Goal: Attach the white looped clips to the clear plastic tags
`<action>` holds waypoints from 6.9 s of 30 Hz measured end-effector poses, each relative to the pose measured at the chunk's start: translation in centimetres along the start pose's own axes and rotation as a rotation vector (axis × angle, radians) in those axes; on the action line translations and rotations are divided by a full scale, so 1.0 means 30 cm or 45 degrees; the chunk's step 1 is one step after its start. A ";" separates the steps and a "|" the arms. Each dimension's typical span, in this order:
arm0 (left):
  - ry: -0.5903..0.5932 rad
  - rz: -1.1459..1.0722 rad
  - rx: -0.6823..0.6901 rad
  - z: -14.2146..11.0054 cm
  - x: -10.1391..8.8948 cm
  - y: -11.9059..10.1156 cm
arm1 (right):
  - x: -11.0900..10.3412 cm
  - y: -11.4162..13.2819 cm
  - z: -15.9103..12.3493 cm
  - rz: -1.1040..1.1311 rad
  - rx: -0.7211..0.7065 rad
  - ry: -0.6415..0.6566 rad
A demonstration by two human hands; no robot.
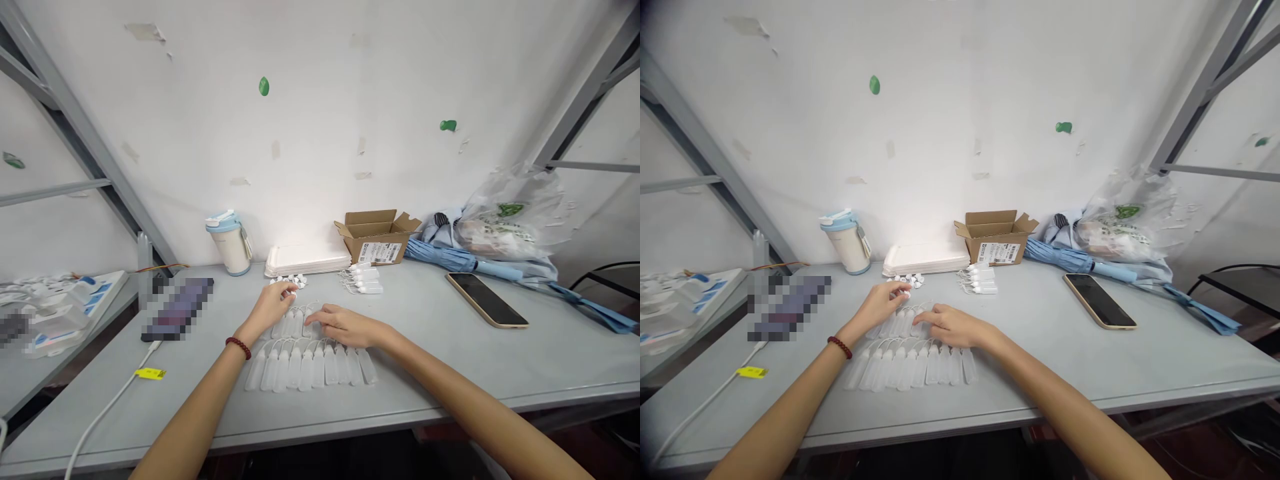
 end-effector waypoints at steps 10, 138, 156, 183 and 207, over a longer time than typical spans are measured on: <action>0.015 0.004 0.004 0.003 0.004 0.002 | -0.011 -0.049 -0.014 -0.098 0.087 -0.128; 0.254 -0.923 0.103 -0.036 0.049 -0.131 | -0.075 -0.106 -0.034 0.694 -0.017 -0.776; 0.303 -0.636 0.154 -0.045 0.040 -0.151 | -0.068 -0.097 -0.040 0.785 -0.021 -0.741; 0.360 -0.849 0.012 -0.041 0.067 -0.128 | -0.070 -0.067 -0.054 0.803 -0.012 -0.811; 0.176 -0.321 0.243 -0.068 0.036 -0.185 | -0.024 -0.120 -0.024 1.449 0.038 -0.683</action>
Point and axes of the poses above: each hand's wrist, its own z-axis towards the middle knuckle, its own x-axis out of the palm, y = z × x, the point moved 5 cm from there along z, towards the middle knuckle, and after that the axes turned 13 degrees about y, right-handed, at the moved point
